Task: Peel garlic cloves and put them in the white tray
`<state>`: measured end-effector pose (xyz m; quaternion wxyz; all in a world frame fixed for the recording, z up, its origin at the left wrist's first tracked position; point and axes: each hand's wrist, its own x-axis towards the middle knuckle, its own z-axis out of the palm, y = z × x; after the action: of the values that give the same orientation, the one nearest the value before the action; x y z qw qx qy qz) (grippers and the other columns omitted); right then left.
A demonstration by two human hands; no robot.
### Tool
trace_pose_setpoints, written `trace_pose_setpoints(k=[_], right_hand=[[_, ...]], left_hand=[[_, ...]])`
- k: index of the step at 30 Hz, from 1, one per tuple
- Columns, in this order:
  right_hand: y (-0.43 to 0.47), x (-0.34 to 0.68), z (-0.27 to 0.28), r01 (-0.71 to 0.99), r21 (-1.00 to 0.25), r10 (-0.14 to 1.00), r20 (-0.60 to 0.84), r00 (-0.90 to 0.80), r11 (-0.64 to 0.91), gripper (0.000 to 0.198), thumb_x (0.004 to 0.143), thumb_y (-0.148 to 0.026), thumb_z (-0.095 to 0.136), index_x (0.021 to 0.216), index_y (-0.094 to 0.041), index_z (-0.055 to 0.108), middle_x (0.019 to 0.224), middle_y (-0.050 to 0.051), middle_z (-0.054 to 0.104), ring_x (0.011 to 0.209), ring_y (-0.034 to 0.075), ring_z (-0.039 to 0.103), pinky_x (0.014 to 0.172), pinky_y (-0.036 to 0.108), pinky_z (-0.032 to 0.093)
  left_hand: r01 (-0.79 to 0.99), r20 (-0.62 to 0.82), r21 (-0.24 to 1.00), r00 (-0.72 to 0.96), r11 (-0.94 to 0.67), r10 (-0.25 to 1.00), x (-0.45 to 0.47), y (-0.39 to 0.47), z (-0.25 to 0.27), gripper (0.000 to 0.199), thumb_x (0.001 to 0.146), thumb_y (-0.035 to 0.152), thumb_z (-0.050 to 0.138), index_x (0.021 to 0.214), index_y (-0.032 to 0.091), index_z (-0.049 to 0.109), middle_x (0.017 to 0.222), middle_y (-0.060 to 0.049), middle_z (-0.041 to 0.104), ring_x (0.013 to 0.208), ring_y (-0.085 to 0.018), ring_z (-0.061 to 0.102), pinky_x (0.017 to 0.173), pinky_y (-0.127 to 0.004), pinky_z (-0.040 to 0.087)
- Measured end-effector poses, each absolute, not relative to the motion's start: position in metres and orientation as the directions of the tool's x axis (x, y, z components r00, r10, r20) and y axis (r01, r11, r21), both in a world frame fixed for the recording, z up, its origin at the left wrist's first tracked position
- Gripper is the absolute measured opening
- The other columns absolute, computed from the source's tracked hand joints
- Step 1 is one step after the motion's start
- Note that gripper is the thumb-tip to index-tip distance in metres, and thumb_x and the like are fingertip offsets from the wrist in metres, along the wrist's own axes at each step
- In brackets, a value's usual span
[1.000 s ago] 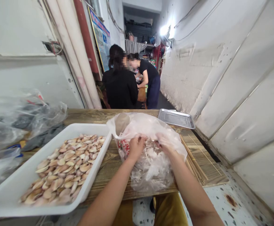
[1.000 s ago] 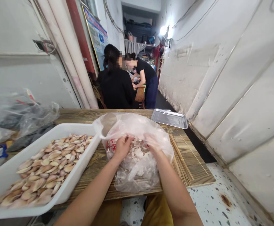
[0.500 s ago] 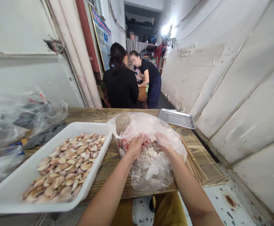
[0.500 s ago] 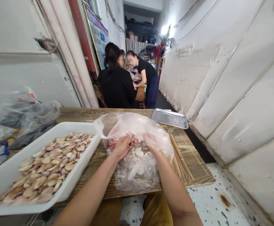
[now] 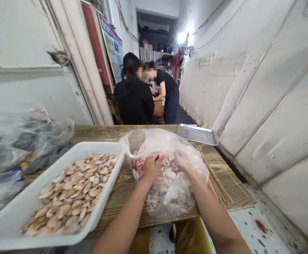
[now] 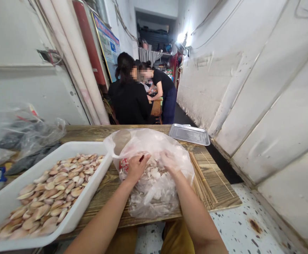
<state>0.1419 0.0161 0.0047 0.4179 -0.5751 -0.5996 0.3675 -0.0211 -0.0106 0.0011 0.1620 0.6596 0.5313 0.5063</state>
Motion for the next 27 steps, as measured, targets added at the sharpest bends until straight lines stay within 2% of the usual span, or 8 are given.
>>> trace_pose_setpoints(k=[4,8,11,13,16,19,23,27], right_hand=[[0.01,0.14,0.009,0.555,-0.807,0.976,0.212,-0.045,0.201,0.028,0.081,-0.043,0.04,0.074,-0.02,0.056,0.075,0.002,0.057,0.073,0.015,0.05,0.07,0.026,0.037],[0.002,0.137,0.014,0.592,-0.767,0.968,0.221,-0.114,0.245,0.029,0.082,-0.043,0.038,0.079,-0.022,0.058,0.076,0.001,0.059,0.07,0.014,0.05,0.069,0.025,0.037],[-0.001,0.134,0.019,0.565,-0.797,0.975,0.213,-0.067,0.213,0.027,0.08,-0.043,0.043,0.091,-0.023,0.058,0.081,0.001,0.06,0.073,0.014,0.052,0.069,0.025,0.038],[-0.001,0.132,0.022,0.534,-0.82,0.977,0.208,-0.055,0.205,0.03,0.079,-0.044,0.045,0.096,-0.023,0.057,0.084,0.001,0.06,0.074,0.015,0.053,0.069,0.026,0.04],[-0.003,0.131,0.026,0.52,-0.814,0.966,0.229,-0.121,0.258,0.031,0.081,-0.046,0.042,0.09,-0.021,0.057,0.082,0.002,0.059,0.074,0.015,0.052,0.07,0.026,0.04],[-0.009,0.126,0.027,0.527,-0.789,0.949,0.257,-0.185,0.317,0.031,0.085,-0.045,0.037,0.093,-0.021,0.056,0.083,0.002,0.058,0.075,0.015,0.053,0.072,0.026,0.039],[-0.016,0.114,0.021,0.499,-0.771,0.918,0.343,-0.198,0.396,0.031,0.089,-0.04,0.03,0.101,-0.021,0.051,0.086,0.003,0.057,0.081,0.015,0.052,0.077,0.026,0.038],[-0.016,0.106,0.015,0.489,-0.777,0.918,0.348,-0.19,0.396,0.028,0.089,-0.039,0.028,0.093,-0.022,0.049,0.078,0.001,0.053,0.076,0.015,0.051,0.075,0.026,0.037]], left_hand=[[0.51,0.461,0.789,-0.123,-0.343,0.879,-0.02,-0.013,0.005,0.032,0.086,0.039,0.035,0.076,0.017,0.055,0.066,-0.002,0.058,0.066,-0.014,0.054,0.063,-0.024,0.038],[0.501,0.471,0.781,-0.078,-0.374,0.879,-0.021,-0.009,0.0,0.027,0.086,0.032,0.035,0.082,0.017,0.057,0.076,-0.005,0.062,0.071,-0.015,0.056,0.068,-0.026,0.041],[0.46,0.424,0.826,-0.126,-0.326,0.897,-0.023,-0.003,-0.006,0.027,0.084,0.027,0.035,0.088,0.016,0.059,0.072,-0.004,0.062,0.069,-0.015,0.057,0.067,-0.026,0.041],[0.406,0.346,0.876,-0.152,-0.261,0.926,-0.023,-0.001,-0.009,0.026,0.083,0.028,0.036,0.084,0.016,0.06,0.063,-0.001,0.059,0.062,-0.014,0.055,0.063,-0.025,0.04],[0.333,0.274,0.913,-0.075,-0.235,0.959,-0.021,-0.003,-0.009,0.034,0.084,0.036,0.035,0.069,0.017,0.059,0.056,0.0,0.056,0.058,-0.014,0.052,0.06,-0.025,0.038],[0.33,0.288,0.901,0.028,-0.28,0.957,-0.014,-0.009,-0.004,0.044,0.085,0.047,0.033,0.065,0.017,0.058,0.057,-0.001,0.056,0.061,-0.014,0.051,0.06,-0.025,0.037],[0.416,0.31,0.861,0.023,-0.291,0.95,-0.008,-0.013,0.001,0.05,0.087,0.048,0.027,0.063,0.016,0.057,0.06,-0.004,0.058,0.062,-0.015,0.051,0.06,-0.026,0.035],[0.443,0.342,0.845,-0.019,-0.298,0.94,-0.007,-0.013,0.001,0.051,0.086,0.048,0.028,0.061,0.015,0.057,0.06,-0.004,0.058,0.059,-0.014,0.049,0.058,-0.026,0.033]])
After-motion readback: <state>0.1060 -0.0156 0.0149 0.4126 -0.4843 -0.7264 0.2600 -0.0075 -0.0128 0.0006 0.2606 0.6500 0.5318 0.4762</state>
